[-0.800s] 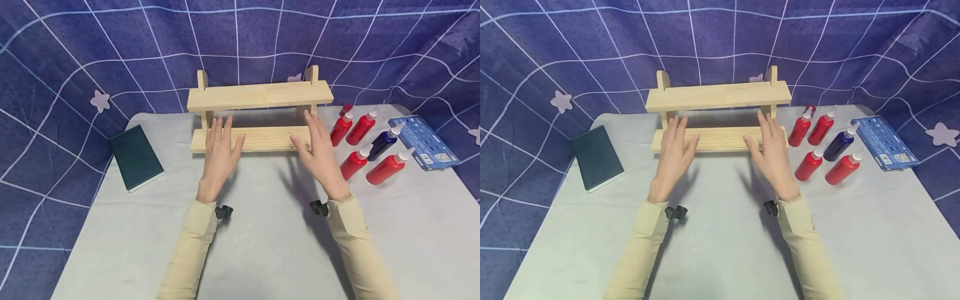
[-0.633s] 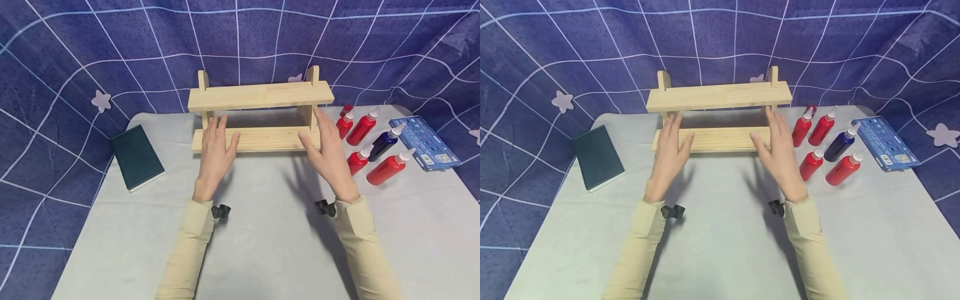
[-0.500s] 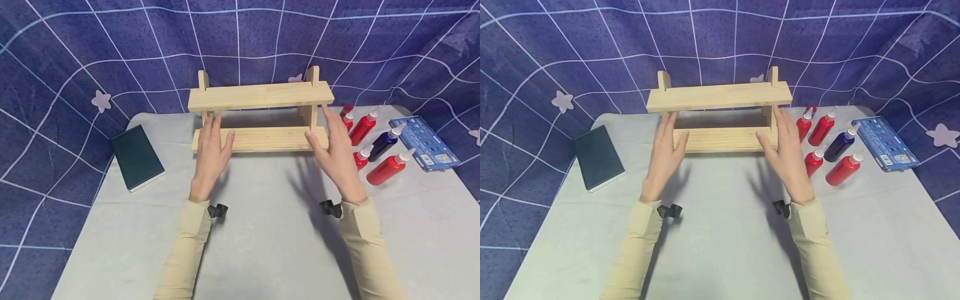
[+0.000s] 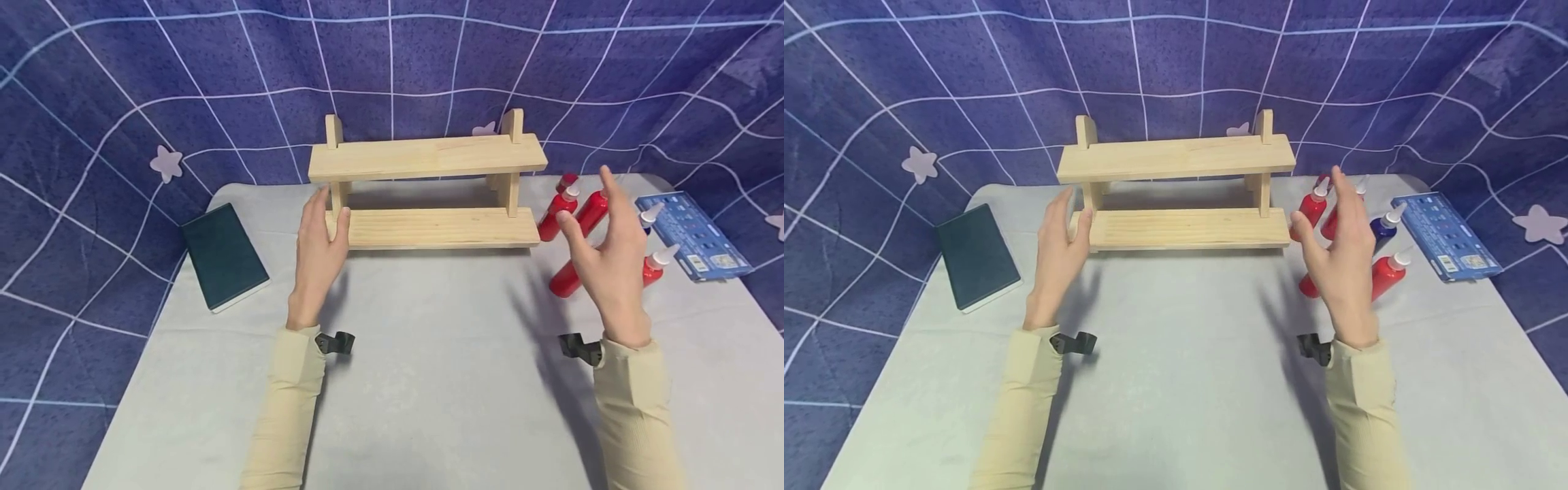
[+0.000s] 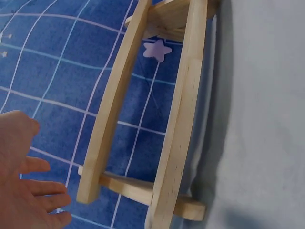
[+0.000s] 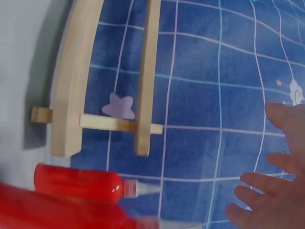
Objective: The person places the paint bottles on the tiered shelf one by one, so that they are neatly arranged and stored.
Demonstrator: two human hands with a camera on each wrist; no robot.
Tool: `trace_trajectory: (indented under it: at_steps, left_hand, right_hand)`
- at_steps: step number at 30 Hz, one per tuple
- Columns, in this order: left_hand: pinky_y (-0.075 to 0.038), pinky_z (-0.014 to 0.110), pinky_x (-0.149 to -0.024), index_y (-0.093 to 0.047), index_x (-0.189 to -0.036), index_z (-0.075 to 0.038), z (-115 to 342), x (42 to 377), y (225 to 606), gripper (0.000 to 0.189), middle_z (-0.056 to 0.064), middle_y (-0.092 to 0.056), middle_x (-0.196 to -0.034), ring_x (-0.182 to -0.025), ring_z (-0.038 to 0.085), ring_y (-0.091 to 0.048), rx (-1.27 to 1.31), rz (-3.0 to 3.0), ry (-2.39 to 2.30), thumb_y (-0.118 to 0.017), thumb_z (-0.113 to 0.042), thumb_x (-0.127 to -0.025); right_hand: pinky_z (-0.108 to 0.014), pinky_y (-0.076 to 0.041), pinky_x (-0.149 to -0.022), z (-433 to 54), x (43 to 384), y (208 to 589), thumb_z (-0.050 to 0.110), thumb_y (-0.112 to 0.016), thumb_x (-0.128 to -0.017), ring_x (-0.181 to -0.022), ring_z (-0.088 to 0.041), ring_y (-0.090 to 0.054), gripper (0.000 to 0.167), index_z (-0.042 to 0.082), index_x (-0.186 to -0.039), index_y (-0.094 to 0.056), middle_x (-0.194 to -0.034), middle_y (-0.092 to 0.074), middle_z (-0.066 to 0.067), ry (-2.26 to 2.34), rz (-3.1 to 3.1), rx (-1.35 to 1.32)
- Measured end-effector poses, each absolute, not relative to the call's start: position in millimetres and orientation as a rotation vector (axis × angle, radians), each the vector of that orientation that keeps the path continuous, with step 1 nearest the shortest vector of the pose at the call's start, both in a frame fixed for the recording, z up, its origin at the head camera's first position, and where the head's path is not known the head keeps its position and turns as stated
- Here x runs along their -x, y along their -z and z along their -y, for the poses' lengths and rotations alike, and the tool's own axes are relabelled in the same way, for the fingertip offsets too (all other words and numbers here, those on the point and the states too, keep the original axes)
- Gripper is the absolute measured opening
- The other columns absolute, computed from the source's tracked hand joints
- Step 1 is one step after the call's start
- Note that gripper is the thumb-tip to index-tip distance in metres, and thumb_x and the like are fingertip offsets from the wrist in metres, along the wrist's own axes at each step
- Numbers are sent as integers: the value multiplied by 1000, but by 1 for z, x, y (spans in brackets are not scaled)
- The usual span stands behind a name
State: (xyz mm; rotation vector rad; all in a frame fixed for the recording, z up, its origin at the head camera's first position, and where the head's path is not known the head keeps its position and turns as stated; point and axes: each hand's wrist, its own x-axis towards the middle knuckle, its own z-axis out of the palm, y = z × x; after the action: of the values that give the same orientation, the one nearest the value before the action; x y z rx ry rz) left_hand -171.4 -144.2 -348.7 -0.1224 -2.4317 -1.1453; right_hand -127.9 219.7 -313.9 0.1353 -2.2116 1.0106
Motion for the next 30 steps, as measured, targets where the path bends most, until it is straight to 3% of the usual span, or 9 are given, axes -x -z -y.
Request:
trace_trajectory:
  at_steps: [9,22,30]
  left_hand:
    - [-31,45,-115,-41,-146,0,159,173,355,53,20,-42,-149,-139,32,-38,59,2385,1204,-48,-29,-102]
    - [-30,45,-115,-41,-144,3,173,181,373,52,23,-43,-147,-139,35,-38,-128,2390,1336,-46,-29,-103]
    - [-40,41,-109,-44,-142,5,187,186,390,50,26,-47,-143,-133,34,-47,-306,2385,1449,-48,-25,-103]
  right_hand:
    - [-25,-30,-114,-236,121,324,16,-73,-88,-136,-11,-43,67,17,-148,-44,-147,-50,-4,-1062,2222,2]
    - [-29,-27,-117,-252,115,344,13,-69,-90,-139,-18,-40,73,16,-152,-32,-150,-43,-13,-1292,2225,202]
    - [-30,-26,-117,-250,115,348,16,-68,-90,-140,-20,-40,74,16,-154,-28,-150,-43,-14,-1380,2232,245]
